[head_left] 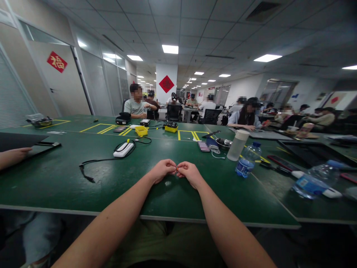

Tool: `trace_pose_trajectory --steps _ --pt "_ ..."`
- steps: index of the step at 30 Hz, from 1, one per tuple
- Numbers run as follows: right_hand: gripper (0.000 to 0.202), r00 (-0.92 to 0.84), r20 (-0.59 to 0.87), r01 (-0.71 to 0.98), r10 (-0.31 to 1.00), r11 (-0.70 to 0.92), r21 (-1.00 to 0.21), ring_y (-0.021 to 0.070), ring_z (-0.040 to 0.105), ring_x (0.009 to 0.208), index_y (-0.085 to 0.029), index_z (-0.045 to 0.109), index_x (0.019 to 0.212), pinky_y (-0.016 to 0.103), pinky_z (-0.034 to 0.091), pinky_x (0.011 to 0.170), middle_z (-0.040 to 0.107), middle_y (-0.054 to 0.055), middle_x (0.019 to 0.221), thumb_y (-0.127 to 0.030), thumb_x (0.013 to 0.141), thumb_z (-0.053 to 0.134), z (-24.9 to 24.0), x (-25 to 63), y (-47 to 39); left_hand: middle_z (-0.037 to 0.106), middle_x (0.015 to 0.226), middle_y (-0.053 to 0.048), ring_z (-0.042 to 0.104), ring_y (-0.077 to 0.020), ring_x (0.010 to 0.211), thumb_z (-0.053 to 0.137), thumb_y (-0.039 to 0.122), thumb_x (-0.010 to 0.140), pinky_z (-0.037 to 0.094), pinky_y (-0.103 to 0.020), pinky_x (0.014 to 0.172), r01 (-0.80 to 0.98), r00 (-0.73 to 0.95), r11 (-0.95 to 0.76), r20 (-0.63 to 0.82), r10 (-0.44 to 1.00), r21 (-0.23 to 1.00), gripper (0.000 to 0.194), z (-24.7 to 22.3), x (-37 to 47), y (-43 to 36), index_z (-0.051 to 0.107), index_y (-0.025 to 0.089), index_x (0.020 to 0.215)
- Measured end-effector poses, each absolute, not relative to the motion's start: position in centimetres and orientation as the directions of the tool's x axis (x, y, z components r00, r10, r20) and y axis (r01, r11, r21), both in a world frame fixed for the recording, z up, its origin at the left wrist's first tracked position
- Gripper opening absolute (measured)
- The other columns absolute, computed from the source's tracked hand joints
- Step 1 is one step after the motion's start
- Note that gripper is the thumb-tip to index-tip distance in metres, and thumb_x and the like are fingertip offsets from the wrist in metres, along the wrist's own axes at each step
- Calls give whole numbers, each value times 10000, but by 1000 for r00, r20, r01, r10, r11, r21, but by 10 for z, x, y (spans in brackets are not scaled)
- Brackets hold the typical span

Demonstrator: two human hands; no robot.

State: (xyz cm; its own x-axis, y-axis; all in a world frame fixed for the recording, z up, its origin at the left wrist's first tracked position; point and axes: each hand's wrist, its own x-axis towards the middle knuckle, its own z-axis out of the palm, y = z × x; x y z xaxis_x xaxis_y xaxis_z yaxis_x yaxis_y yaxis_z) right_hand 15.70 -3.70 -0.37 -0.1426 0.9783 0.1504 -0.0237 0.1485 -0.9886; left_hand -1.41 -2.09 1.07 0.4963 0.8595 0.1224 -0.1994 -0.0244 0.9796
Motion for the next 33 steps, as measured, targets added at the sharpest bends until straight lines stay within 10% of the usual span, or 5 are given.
trace_pose_trajectory --steps 14,33 --pt "413 -232 243 93 942 270 -958 101 571 521 -192 590 1100 239 464 526 590 -22 721 -227 691 640 5 155 -46 641 715 -23 558 -72 522 692 216 709 443 -190 523 -165 467 -44 118 876 985 322 8 -14 -17 539 128 979" --pt "353 -213 329 183 920 368 -912 79 473 520 -203 480 951 199 379 486 497 -60 689 -248 658 672 2 154 -44 611 689 -15 509 -73 514 655 236 688 396 -196 506 1 460 -169 149 875 986 193 11 -10 -21 629 119 839"
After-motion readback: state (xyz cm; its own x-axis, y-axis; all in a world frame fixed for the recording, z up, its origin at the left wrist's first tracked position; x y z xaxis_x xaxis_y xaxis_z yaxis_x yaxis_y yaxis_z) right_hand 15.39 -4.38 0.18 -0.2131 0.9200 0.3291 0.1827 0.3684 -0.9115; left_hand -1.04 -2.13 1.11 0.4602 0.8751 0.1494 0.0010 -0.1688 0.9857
